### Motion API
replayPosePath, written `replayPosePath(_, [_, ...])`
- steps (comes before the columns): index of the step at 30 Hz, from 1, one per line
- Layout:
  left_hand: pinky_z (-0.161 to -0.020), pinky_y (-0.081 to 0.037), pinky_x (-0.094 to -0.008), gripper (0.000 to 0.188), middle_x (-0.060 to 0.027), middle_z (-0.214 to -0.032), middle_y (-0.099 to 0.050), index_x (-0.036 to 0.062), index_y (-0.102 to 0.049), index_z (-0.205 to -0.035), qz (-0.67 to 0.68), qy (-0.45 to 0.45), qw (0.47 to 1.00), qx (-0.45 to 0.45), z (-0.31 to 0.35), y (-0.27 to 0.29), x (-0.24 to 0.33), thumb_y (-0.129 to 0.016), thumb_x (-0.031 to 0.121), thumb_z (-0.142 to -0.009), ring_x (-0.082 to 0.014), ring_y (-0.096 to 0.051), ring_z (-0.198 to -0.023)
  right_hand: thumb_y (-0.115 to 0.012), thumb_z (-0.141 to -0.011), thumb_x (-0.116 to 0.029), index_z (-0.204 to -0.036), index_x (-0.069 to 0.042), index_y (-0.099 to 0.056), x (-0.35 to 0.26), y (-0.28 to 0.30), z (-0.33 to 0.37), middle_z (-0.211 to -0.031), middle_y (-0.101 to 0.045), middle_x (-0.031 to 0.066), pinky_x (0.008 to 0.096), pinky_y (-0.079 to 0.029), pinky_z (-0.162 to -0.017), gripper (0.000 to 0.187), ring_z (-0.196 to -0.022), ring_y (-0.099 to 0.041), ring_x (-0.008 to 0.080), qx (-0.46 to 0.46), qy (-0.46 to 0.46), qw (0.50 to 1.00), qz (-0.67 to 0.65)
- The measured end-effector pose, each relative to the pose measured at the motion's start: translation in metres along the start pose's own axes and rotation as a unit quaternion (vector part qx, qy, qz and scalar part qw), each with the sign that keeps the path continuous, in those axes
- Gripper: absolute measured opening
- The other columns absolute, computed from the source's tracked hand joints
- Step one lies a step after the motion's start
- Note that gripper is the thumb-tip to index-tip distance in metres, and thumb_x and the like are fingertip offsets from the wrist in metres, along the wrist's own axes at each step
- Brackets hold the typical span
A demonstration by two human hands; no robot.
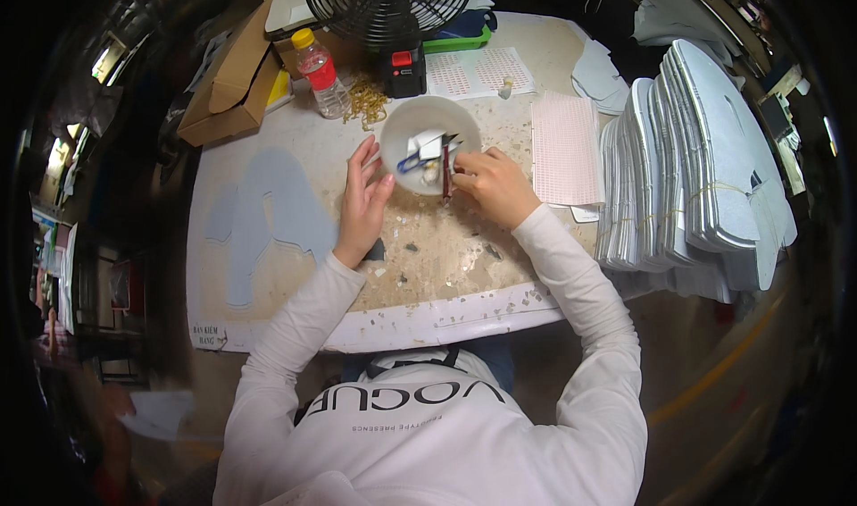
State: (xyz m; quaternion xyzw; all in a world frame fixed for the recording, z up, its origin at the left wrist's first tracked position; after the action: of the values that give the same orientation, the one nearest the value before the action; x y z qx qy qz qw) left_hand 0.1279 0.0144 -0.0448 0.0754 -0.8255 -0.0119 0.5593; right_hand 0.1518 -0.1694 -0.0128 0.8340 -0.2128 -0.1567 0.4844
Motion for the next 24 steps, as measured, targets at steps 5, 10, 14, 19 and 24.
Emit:
replayPosePath(5, [-0.11,-0.026,-0.0378,0.055,-0.0219,-0.143,-0.036,-0.0017,-0.029,-0.142,0.018,-0.004,1.0,-0.019,0.002,-0.004,0.005,-0.045,0.023,-0.096,-0.0306,-0.035,-0.134,-0.075,-0.071,-0.034,-0.088,-0.014,-0.065,-0.042,0.022,-0.016,-0.089,-0.054,0.0036,0.0444,-0.037,-0.089,0.027,-0.089,-0.055,0.019,0.034,0.0,0.999,0.004])
replayPosePath(10, [-0.109,-0.027,-0.0369,0.051,-0.0207,-0.144,-0.036,-0.0013,-0.03,-0.142,-0.015,-0.018,0.999,-0.028,0.007,-0.003,0.011,-0.04,0.023,-0.097,-0.0294,-0.036,-0.133,-0.071,-0.077,-0.025,-0.082,-0.009,-0.064,-0.057,0.024,-0.035,-0.089,-0.054,0.0055,0.0399,-0.042,-0.083,0.018,-0.087,-0.055,0.0228,-0.024,0.038,0.98,-0.192])
replayPosePath(14, [-0.106,-0.032,-0.035,0.047,-0.0201,-0.138,-0.044,0.0002,-0.035,-0.139,-0.002,-0.011,1.0,-0.01,0.004,-0.003,0.005,-0.039,0.023,-0.098,-0.0286,-0.044,-0.127,-0.067,-0.081,-0.014,-0.089,-0.006,-0.062,-0.038,0.053,-0.044,-0.087,-0.056,0.0099,0.039,-0.047,-0.068,0.013,-0.077,-0.058,0.0314,0.094,-0.034,0.968,-0.229])
replayPosePath(19, [-0.099,-0.04,-0.0381,0.043,-0.0236,-0.128,-0.052,0.0019,-0.041,-0.135,0.003,-0.07,0.997,0.038,0.012,-0.006,0.0,-0.035,0.027,-0.101,-0.0357,-0.053,-0.117,-0.064,-0.082,-0.012,-0.089,-0.007,-0.059,-0.072,0.046,-0.078,-0.075,-0.061,0.0096,0.0383,-0.046,-0.057,0.01,-0.065,-0.06,0.0318,0.006,0.038,0.99,-0.134])
replayPosePath(24, [-0.1,-0.039,-0.0385,0.047,-0.0235,-0.128,-0.051,0.0007,-0.041,-0.134,0.015,0.056,0.997,0.052,0.015,-0.001,-0.016,-0.035,0.032,-0.101,-0.0364,-0.051,-0.119,-0.064,-0.079,-0.011,-0.09,-0.009,-0.062,-0.075,0.06,-0.086,-0.073,-0.065,0.0086,0.0361,-0.048,-0.056,0.011,-0.064,-0.063,0.0293,0.025,-0.027,0.999,0.012])
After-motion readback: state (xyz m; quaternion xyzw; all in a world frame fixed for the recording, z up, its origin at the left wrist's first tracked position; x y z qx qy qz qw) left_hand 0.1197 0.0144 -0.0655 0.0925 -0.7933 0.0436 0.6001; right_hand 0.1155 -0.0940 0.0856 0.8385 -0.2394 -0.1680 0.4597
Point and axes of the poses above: each hand's wrist, its own z-axis away from the middle knuckle, its own y-axis out of the back of the hand, x = y × z, the point moved 6 cm from there along -z, towards the middle knuckle
